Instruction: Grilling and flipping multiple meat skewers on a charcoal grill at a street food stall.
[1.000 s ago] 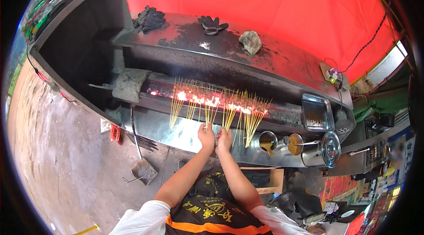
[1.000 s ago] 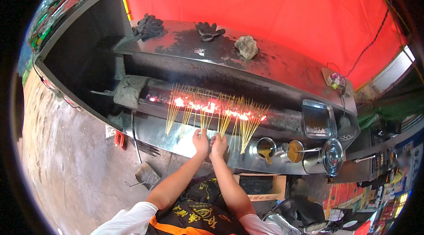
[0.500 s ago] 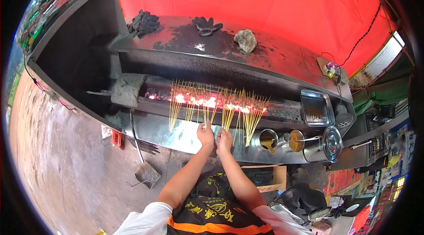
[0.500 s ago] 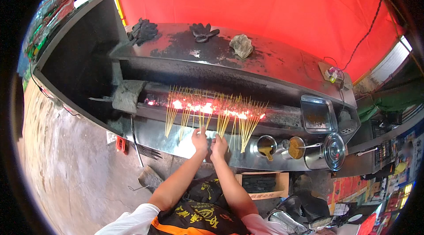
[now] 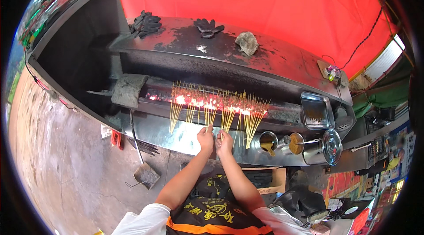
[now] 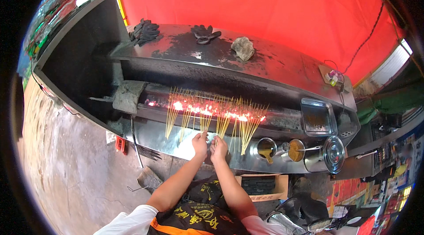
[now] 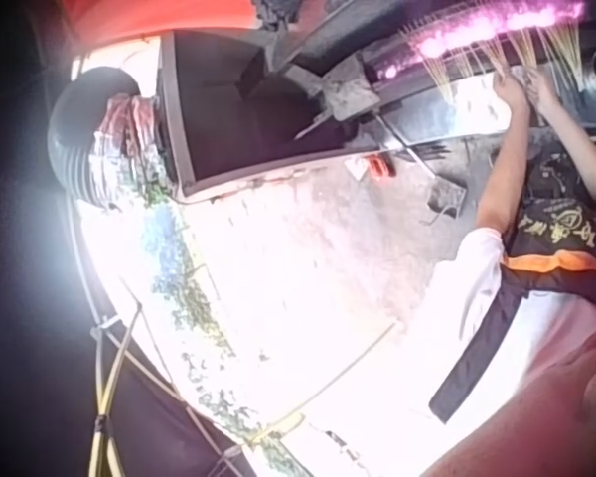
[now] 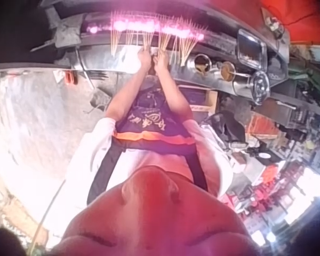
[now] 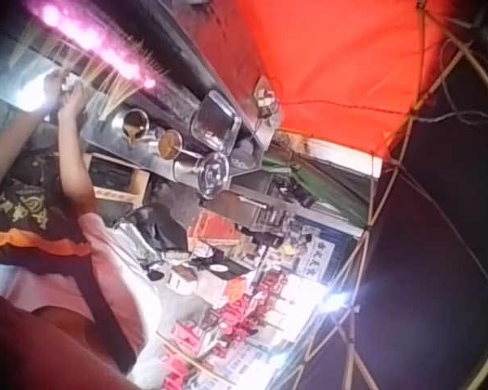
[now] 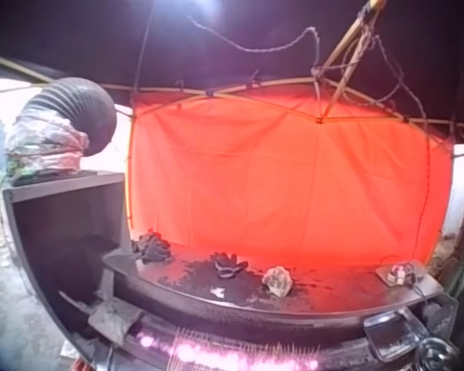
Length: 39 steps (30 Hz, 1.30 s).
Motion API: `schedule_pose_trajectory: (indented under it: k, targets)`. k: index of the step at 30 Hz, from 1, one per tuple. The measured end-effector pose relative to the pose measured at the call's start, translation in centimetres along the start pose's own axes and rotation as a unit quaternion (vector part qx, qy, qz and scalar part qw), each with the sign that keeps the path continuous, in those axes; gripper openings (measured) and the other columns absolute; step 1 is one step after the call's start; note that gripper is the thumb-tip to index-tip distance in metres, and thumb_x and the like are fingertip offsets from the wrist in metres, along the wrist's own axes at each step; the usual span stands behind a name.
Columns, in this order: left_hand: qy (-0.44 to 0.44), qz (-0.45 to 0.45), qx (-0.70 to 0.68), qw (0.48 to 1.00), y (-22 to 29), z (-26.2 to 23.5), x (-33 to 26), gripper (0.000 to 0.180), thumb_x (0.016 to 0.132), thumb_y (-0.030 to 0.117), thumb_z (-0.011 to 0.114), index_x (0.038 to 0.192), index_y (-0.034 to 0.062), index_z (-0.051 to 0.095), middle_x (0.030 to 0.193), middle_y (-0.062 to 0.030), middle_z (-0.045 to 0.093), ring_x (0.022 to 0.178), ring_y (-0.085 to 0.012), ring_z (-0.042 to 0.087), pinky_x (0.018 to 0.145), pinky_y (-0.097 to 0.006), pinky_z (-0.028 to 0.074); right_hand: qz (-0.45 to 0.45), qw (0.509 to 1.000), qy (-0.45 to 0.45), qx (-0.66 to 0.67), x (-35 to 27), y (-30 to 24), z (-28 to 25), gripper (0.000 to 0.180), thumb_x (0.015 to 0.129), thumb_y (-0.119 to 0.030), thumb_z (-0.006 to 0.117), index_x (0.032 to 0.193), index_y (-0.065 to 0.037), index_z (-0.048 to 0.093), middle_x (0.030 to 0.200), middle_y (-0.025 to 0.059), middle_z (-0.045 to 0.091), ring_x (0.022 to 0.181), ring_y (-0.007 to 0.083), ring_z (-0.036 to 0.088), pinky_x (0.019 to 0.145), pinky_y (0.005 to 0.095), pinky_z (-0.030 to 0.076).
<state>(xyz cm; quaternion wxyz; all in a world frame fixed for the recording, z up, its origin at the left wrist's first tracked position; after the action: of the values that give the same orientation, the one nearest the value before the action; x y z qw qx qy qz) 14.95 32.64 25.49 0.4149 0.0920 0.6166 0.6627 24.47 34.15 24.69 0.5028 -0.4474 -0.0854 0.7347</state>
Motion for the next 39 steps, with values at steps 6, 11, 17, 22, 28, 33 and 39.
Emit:
schedule_pose_trajectory:
  k: [6, 11, 17, 22, 28, 33, 39]
  targets:
    - [0.032, -0.018, -0.034, 0.999, 0.4, 0.2, 0.0, 0.019, 0.087, 0.019, 0.06, 0.082, 0.0012, 0.059, 0.059, -0.0033, 0.057, 0.05, -0.007, 0.041, 0.048, -0.025, 0.031, 0.007, 1.0, -0.011, 0.014, 0.4, 0.1, -0.2, 0.014, 0.087, -0.016, 0.056, 0.084, -0.003, 0.053, 0.061, 0.0047, 0.051, 0.035, 0.01, 0.033, 0.034, 0.0245, 0.022]
    - [0.041, 0.009, -0.039, 0.998, 0.2, 0.2, 0.4, 0.017, 0.086, 0.018, 0.058, 0.087, 0.0015, 0.057, 0.061, -0.0056, 0.06, 0.049, -0.0077, 0.043, 0.049, -0.026, 0.034, -0.028, 0.999, 0.01, -0.015, 0.0, -0.3, 0.3, 0.011, 0.085, -0.015, 0.055, 0.085, -0.005, 0.05, 0.061, 0.0045, 0.051, 0.036, 0.0094, 0.034, 0.035, 0.0241, 0.023]
    - [0.072, 0.028, 0.069, 0.995, 1.2, 0.2, 0.2, 0.016, 0.084, 0.015, 0.056, 0.078, -0.0001, 0.058, 0.063, -0.01, 0.065, 0.05, -0.008, 0.045, 0.051, -0.026, 0.037, -0.054, 0.998, 0.022, -0.031, 0.6, -0.2, -0.1, 0.009, 0.084, -0.014, 0.054, 0.085, -0.006, 0.05, 0.065, 0.004, 0.05, 0.039, 0.0097, 0.036, 0.035, 0.0246, 0.024]
    - [-0.007, -0.019, -0.006, 1.0, 0.5, 0.2, 0.1, 0.021, 0.086, 0.018, 0.06, 0.075, 0.0006, 0.058, 0.057, -0.002, 0.054, 0.051, -0.0077, 0.042, 0.048, -0.025, 0.033, -0.028, 0.999, 0.018, -0.034, 0.6, 0.2, 0.5, 0.01, 0.085, -0.015, 0.053, 0.084, -0.007, 0.048, 0.065, 0.0042, 0.05, 0.039, 0.0093, 0.036, 0.034, 0.0241, 0.024]
    - [0.002, 0.012, 0.004, 1.0, 0.9, 0.0, -0.5, 0.021, 0.087, 0.018, 0.06, 0.074, 0.0015, 0.058, 0.058, -0.0002, 0.05, 0.049, -0.0072, 0.042, 0.045, -0.024, 0.031, -0.087, 0.992, 0.034, -0.079, -0.3, -0.2, 1.2, 0.013, 0.091, -0.019, 0.051, 0.088, -0.007, 0.047, 0.065, 0.0035, 0.049, 0.039, 0.008, 0.037, 0.034, 0.0223, 0.025]
    - [-0.019, -0.052, -0.063, 0.996, 0.5, 0.5, 0.3, 0.017, 0.087, 0.016, 0.06, 0.078, 0.0022, 0.057, 0.061, -0.0011, 0.053, 0.046, -0.007, 0.043, 0.039, -0.024, 0.031, -0.127, 0.985, 0.036, -0.109, 0.5, -0.2, 0.8, 0.014, 0.094, -0.02, 0.049, 0.088, -0.008, 0.047, 0.067, 0.0033, 0.051, 0.041, 0.0074, 0.039, 0.034, 0.0217, 0.025]
    - [-0.03, -0.077, -0.094, 0.992, 0.0, 0.3, 0.6, 0.014, 0.088, 0.014, 0.06, 0.08, 0.0035, 0.055, 0.065, -0.0012, 0.052, 0.045, -0.0059, 0.041, 0.039, -0.022, 0.031, -0.102, 0.988, 0.018, -0.114, 0.1, 0.3, 0.8, 0.015, 0.095, -0.016, 0.048, 0.086, -0.004, 0.05, 0.066, 0.0041, 0.053, 0.042, 0.0074, 0.042, 0.035, 0.0221, 0.028]
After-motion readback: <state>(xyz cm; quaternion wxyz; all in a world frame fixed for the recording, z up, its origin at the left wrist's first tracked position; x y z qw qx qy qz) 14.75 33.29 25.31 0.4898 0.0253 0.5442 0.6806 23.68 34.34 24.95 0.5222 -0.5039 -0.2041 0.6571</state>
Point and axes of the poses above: each hand's wrist, its own x-axis towards the middle knuckle, its own z-axis out of the palm, y = z × x, the point moved 4 cm from there along x, towards the middle knuckle
